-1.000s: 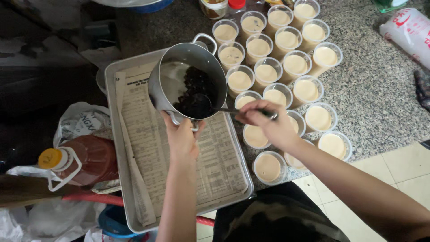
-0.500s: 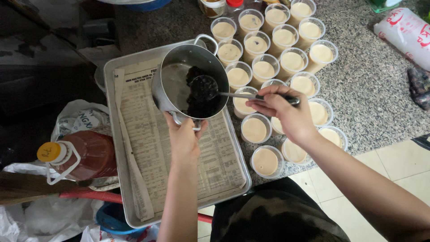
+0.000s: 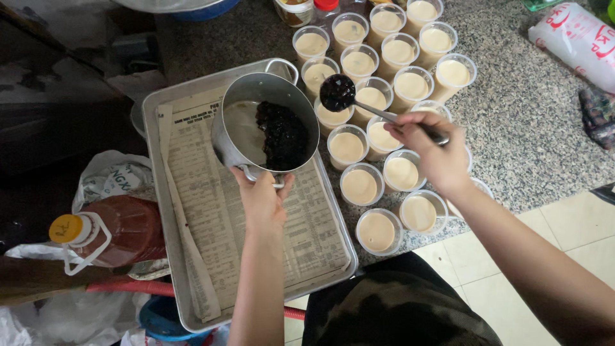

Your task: The person adds a dark topping from a pot into multiple plastic cups containing a beige liquid using a ladle. Then the person places white plastic lids on the cups.

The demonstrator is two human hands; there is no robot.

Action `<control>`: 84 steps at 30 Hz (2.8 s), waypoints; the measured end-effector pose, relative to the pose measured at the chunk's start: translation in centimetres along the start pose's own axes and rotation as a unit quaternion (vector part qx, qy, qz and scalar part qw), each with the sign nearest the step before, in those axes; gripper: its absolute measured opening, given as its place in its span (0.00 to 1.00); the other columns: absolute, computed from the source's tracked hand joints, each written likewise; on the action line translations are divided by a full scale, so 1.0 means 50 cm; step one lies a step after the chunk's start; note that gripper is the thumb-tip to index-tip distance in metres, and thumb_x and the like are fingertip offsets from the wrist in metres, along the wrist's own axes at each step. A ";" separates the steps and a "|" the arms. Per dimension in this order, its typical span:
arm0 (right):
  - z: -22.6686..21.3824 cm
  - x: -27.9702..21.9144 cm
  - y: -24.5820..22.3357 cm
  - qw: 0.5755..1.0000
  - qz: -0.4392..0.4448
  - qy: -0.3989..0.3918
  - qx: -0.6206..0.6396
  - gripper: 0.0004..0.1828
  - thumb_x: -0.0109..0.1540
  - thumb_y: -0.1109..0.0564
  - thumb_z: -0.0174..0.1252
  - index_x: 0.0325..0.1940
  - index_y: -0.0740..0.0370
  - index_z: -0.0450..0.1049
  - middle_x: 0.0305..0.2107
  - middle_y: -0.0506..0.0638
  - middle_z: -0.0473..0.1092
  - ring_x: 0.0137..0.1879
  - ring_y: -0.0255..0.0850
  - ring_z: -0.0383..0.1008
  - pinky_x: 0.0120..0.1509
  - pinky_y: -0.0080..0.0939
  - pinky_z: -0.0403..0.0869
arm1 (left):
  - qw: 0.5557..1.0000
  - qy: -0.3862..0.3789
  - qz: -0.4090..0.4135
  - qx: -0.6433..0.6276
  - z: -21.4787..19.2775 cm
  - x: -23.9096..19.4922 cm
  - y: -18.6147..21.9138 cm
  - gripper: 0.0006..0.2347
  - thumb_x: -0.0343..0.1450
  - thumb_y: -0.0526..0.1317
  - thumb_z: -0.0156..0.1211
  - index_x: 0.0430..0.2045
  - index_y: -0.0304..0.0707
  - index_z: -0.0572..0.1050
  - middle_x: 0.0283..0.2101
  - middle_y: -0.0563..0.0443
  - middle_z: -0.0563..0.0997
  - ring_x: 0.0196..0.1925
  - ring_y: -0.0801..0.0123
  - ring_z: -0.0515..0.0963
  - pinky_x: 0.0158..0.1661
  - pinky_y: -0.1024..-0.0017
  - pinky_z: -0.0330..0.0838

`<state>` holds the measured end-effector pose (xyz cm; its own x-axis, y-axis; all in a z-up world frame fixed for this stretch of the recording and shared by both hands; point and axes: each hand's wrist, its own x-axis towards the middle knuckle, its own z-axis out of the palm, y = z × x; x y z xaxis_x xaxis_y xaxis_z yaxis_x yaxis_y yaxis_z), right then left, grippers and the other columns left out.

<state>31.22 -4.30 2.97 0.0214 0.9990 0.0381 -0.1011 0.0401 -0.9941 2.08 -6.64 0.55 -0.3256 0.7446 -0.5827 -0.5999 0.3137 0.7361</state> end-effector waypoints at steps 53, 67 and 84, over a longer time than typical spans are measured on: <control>0.118 -0.054 -0.023 0.986 0.102 -0.064 0.111 0.08 0.68 0.66 0.49 0.46 0.75 0.72 0.44 0.65 0.75 0.54 0.55 0.80 0.64 0.49 0.79 | 0.998 -0.038 0.034 0.035 -0.022 -0.018 0.002 0.38 0.71 0.27 0.49 0.74 0.64 0.39 0.65 0.48 0.67 0.50 0.62 0.81 0.47 0.64 0.84; -0.017 -0.016 -0.077 0.978 0.025 0.087 0.186 0.03 0.67 0.66 0.48 0.39 0.70 0.67 0.43 0.57 0.72 0.53 0.66 0.80 0.63 0.63 0.76 | 1.000 -0.014 0.018 -0.018 -0.048 0.031 -0.031 0.42 0.69 0.26 0.48 0.74 0.64 0.33 0.63 0.41 0.69 0.43 0.59 0.82 0.45 0.58 0.83; -0.100 -0.021 0.070 0.929 -0.183 -0.017 -0.321 0.08 0.67 0.67 0.57 0.50 0.66 0.76 0.50 0.58 0.77 0.54 0.43 0.78 0.60 0.44 0.75 | 1.000 0.020 -0.001 0.017 -0.048 -0.019 -0.007 0.43 0.67 0.22 0.44 0.74 0.64 0.34 0.68 0.44 0.60 0.56 0.54 0.78 0.53 0.56 0.78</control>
<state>35.82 -5.31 -1.05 -0.0941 0.9208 0.3786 0.5205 0.3697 -0.7697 0.86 -8.86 0.00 -0.3536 0.7196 -0.5976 -0.5756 0.3363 0.7454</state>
